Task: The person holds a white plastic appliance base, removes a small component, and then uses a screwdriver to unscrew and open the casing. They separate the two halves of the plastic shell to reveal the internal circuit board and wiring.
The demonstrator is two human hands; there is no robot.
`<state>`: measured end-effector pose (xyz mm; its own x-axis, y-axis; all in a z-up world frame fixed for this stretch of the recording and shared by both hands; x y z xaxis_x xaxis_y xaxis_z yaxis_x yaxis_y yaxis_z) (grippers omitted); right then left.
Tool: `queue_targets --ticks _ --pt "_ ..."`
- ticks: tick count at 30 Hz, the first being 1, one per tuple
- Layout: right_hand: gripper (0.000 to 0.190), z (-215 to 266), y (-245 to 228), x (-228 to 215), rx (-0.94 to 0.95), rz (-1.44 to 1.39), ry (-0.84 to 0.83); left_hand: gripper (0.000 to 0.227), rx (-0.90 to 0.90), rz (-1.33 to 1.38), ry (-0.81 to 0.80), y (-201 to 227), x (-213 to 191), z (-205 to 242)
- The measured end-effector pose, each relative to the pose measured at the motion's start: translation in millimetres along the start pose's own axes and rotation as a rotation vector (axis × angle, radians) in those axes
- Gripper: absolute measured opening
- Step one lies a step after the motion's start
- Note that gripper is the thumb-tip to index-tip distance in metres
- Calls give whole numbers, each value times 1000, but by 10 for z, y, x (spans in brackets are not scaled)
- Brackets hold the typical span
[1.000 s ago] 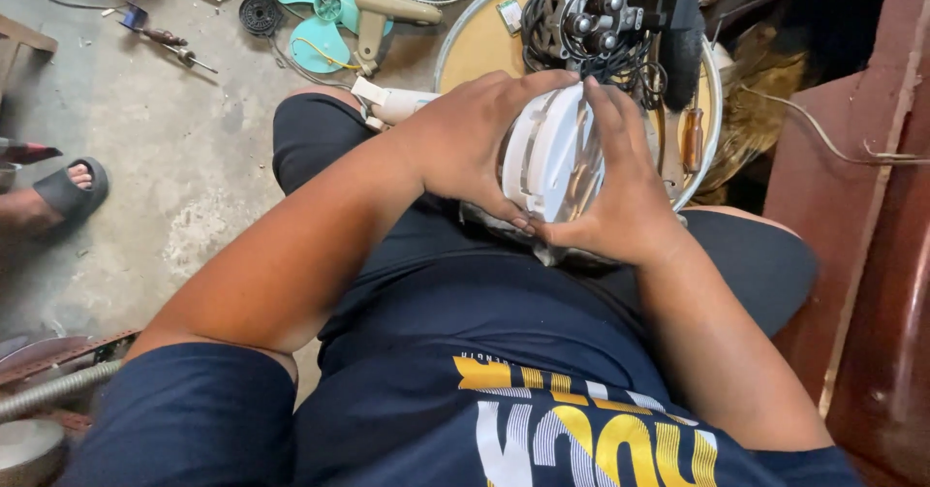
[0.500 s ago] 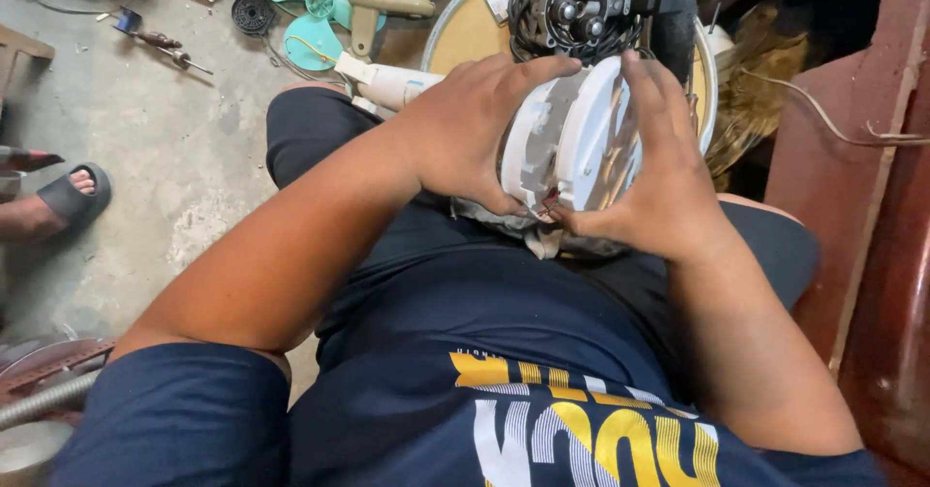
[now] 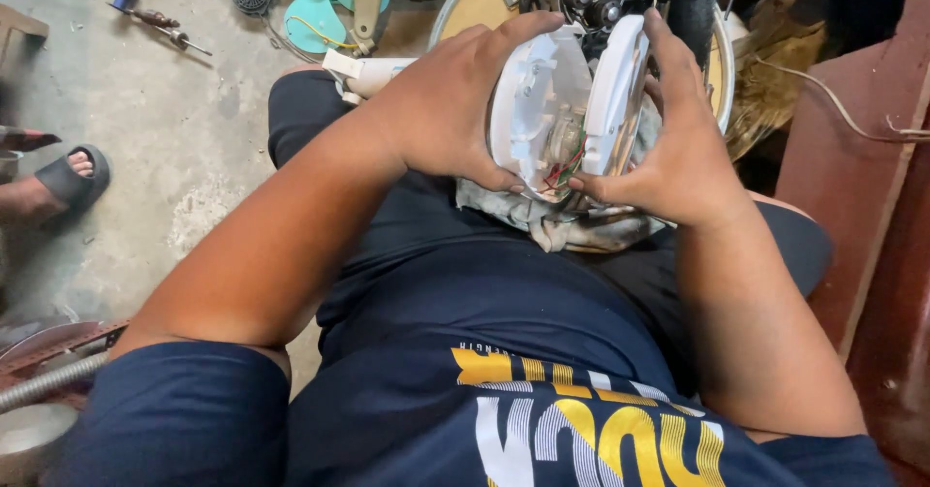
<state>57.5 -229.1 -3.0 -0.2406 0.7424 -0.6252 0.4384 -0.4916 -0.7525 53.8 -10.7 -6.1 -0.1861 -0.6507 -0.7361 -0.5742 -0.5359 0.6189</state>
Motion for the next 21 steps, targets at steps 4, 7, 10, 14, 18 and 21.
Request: queue_targets --ticks 4,7,10,14,18,21 --pt "133 -14 -50 37 28 97 -22 135 34 -7 13 -16 -75 66" --pt "132 -32 -99 114 76 199 -72 131 67 -7 35 -24 -133 130" --pt "132 -30 -39 199 127 300 -104 129 87 -4 71 -32 -230 212" --pt "134 -9 174 275 89 463 -100 125 62 8 88 -85 -338 311" --pt "131 -21 289 354 48 480 -120 124 0 -38 87 -138 -452 435" --pt "131 -12 366 450 36 530 -176 126 -34 -77 93 -167 -524 492"
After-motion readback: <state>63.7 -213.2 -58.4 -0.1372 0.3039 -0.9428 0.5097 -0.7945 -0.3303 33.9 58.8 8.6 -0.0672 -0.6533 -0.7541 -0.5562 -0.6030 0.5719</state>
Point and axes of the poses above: each hand's wrist, its own z-axis away from the middle knuckle, its own x-axis out of the palm, y = z × x, the point moved 6 cm from there along -z, towards the middle knuckle, and after that the axes turned 7 degrees about y, right-handed, at the moved point
